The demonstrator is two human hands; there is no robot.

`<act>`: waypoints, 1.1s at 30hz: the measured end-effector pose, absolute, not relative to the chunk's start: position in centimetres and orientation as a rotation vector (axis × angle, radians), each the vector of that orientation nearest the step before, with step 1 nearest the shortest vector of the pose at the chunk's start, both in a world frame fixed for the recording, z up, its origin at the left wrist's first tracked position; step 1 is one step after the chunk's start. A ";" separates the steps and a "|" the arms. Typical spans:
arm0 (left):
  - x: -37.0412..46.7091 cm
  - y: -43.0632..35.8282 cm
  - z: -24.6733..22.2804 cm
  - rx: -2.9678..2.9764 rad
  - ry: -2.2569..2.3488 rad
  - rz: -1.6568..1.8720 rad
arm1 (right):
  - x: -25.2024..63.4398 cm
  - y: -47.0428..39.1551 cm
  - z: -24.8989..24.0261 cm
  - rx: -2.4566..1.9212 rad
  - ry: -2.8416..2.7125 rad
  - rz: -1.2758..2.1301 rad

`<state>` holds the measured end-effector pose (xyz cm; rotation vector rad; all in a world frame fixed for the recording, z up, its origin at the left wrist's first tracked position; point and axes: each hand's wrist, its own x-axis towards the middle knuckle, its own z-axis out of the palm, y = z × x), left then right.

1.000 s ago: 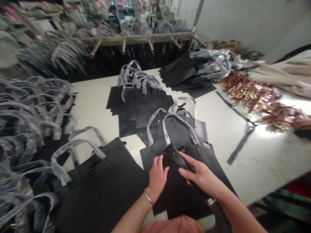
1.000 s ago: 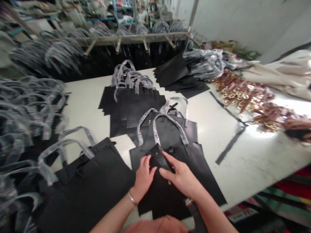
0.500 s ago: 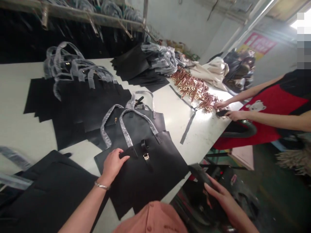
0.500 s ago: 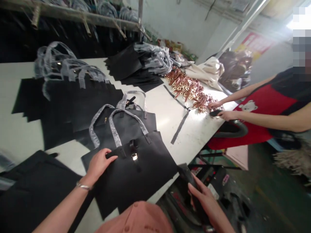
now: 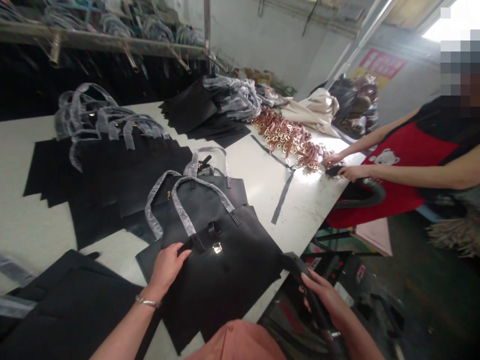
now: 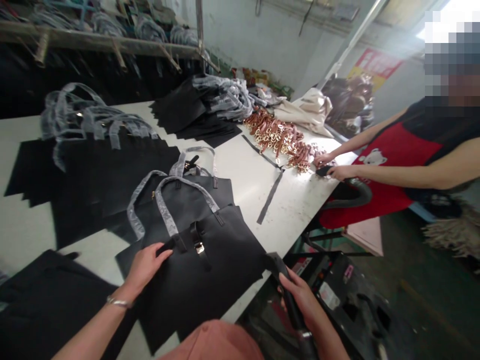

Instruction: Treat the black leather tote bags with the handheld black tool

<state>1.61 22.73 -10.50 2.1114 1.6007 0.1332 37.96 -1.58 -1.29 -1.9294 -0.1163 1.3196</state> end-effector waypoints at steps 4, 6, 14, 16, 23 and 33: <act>1.7 22.6 -10.5 2.081 1.601 0.145 | 37.7 -2.0 -1.2 -1.939 -0.067 1.380; 1.7 22.7 -10.4 2.078 1.595 0.152 | 37.7 -1.2 -1.5 -1.933 -0.103 1.310; 1.8 22.8 -10.2 2.036 1.610 0.099 | 39.5 0.0 -0.4 -1.974 -0.174 1.012; 1.7 22.7 -10.3 2.032 1.614 0.100 | 39.4 -1.3 -0.1 -1.982 -0.165 1.106; 1.6 22.7 -10.6 2.054 1.608 0.140 | 37.8 -0.8 -2.1 -1.955 -0.149 1.278; 1.5 22.5 -10.9 2.067 1.662 0.065 | 39.1 -0.6 0.0 -1.978 -0.172 1.113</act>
